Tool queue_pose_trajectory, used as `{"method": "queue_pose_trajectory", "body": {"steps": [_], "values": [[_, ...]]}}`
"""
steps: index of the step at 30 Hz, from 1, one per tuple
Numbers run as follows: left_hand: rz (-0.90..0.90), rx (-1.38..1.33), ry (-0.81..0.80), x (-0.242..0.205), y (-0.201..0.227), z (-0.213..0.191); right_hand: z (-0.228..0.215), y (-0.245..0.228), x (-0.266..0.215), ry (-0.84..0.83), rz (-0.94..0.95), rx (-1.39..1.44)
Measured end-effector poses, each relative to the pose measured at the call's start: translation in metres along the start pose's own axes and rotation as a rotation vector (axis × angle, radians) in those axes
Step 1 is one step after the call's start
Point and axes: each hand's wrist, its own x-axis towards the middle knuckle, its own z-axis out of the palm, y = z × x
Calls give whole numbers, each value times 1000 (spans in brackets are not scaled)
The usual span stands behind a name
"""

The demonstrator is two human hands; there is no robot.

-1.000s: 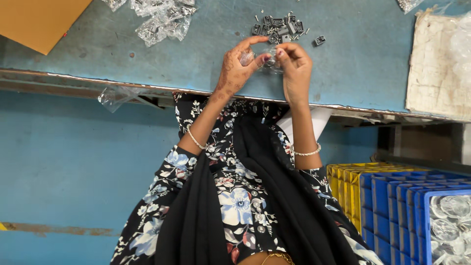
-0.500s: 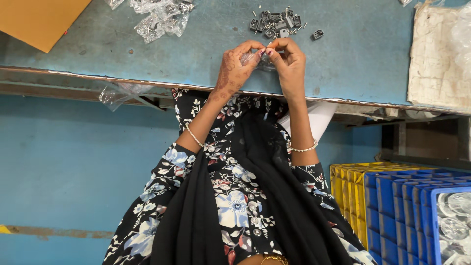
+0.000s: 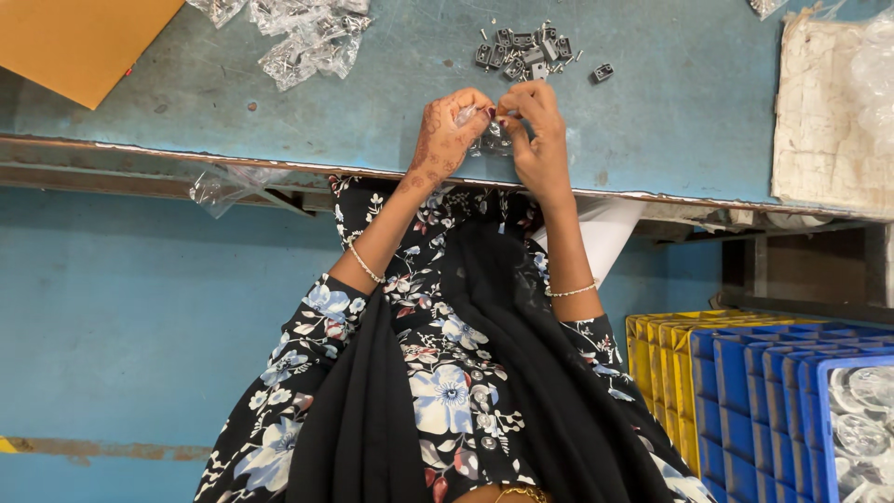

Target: The person picks small metal hardware pieces from a blue table and places them into small clear plastic bags. They then seal the bags and set them aside. The person repeats this process multiple times throughout the clip.

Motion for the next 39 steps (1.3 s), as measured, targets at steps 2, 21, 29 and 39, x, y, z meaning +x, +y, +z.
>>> {"method": "queue_pose_trajectory", "body": {"steps": [2, 21, 29, 39], "values": [[-51, 5, 24, 4, -3, 0, 0, 5, -2, -34, 15, 59], [-146, 117, -38, 6, 20, 2, -8, 44, 1, 265, 267, 828], [-69, -53, 57, 5, 7, -2, -23, 56, 1, 383, 387, 1013], [-272, -313, 135, 12, 3, -2, -55, 36, 13, 183, 710, 510]]}}
